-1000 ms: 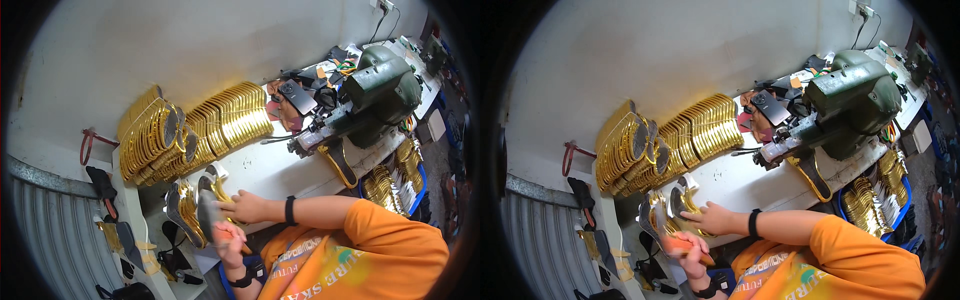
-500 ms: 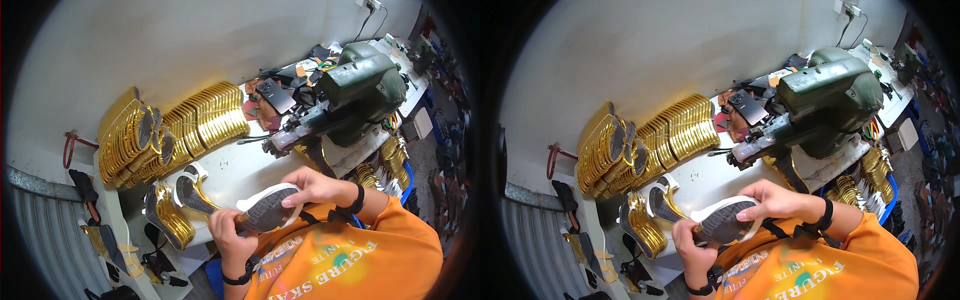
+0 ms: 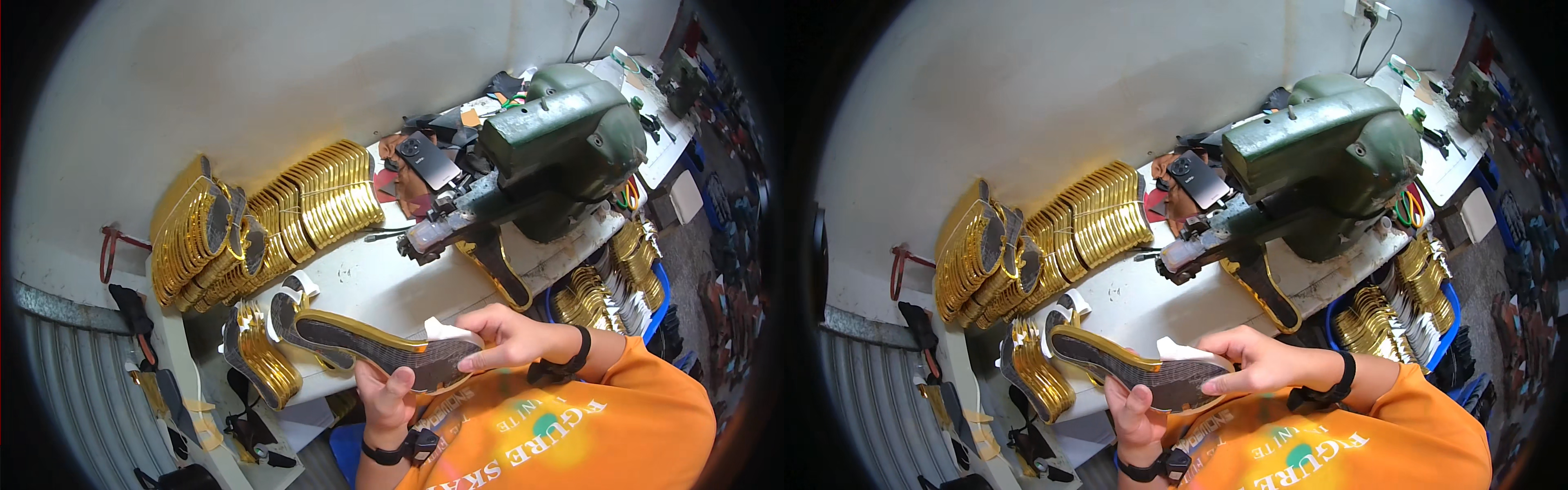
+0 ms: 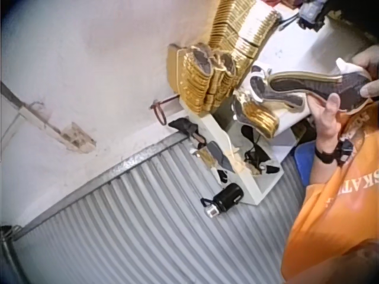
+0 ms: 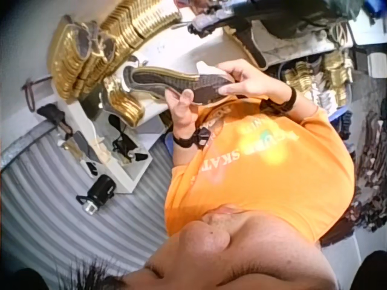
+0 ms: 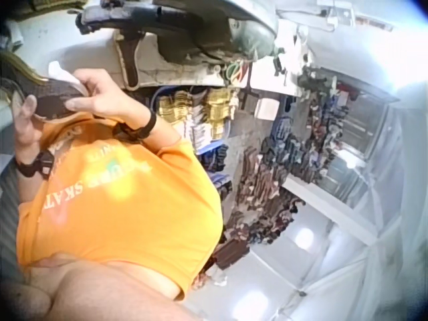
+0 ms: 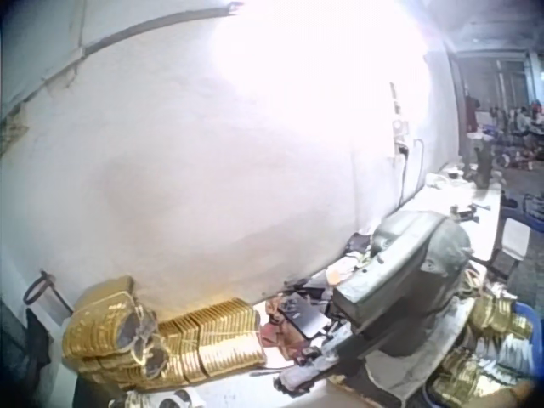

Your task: Stitch around the perimeter of shoe insoles using an industrial sewing machine.

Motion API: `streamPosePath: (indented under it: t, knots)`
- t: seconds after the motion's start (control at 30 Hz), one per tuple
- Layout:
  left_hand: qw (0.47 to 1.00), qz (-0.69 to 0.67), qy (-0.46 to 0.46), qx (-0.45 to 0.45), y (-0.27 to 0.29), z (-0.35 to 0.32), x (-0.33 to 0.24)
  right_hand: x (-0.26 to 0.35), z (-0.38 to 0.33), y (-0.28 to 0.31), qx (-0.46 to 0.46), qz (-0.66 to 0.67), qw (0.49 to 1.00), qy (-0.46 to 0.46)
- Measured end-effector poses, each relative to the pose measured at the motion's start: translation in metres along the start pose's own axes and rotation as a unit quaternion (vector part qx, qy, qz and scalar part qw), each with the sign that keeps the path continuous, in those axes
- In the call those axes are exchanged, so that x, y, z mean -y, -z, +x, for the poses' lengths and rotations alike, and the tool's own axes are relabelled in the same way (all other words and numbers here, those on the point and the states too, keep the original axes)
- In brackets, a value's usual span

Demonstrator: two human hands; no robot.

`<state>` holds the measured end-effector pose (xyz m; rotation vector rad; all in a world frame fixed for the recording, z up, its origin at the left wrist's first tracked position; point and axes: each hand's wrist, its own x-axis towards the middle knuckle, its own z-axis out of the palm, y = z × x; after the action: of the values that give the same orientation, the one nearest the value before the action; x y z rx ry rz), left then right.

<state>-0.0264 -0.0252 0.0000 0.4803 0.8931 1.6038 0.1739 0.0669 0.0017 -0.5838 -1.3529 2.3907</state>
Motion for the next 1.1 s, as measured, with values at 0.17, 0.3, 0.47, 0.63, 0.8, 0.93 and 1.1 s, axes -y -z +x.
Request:
streamPosePath:
  t: [0.17, 0.3, 0.47, 0.63, 0.8, 0.93, 1.1]
  knots:
    - [0.998, 0.057, 0.016, 0.015, -0.008, -0.009, 0.001, 0.015, 0.001, -0.003, -0.040, -0.046, 0.990, 0.128]
    - [0.999, 0.032, 0.027, 0.012, -0.013, -0.011, 0.003, 0.020, 0.002, -0.003, -0.050, 0.009, 0.996, 0.069]
    - [0.999, 0.023, -0.002, 0.027, 0.000, -0.014, 0.012, 0.017, 0.000, -0.003, -0.035, 0.053, 0.998, 0.020]
    - [0.998, -0.012, 0.019, 0.061, -0.003, -0.013, 0.009, 0.021, -0.002, -0.007, -0.040, 0.058, 0.997, 0.039]
    - [0.998, 0.060, -0.006, 0.012, -0.010, -0.009, 0.004, 0.024, 0.000, -0.011, -0.109, -0.113, 0.972, 0.172]
    - [0.998, 0.050, -0.023, -0.021, -0.014, -0.010, 0.002, 0.020, 0.006, -0.012, -0.139, -0.166, 0.956, 0.196]
    - [0.997, 0.065, -0.031, -0.033, -0.012, -0.008, 0.001, 0.017, 0.009, -0.004, -0.122, -0.134, 0.969, 0.168]
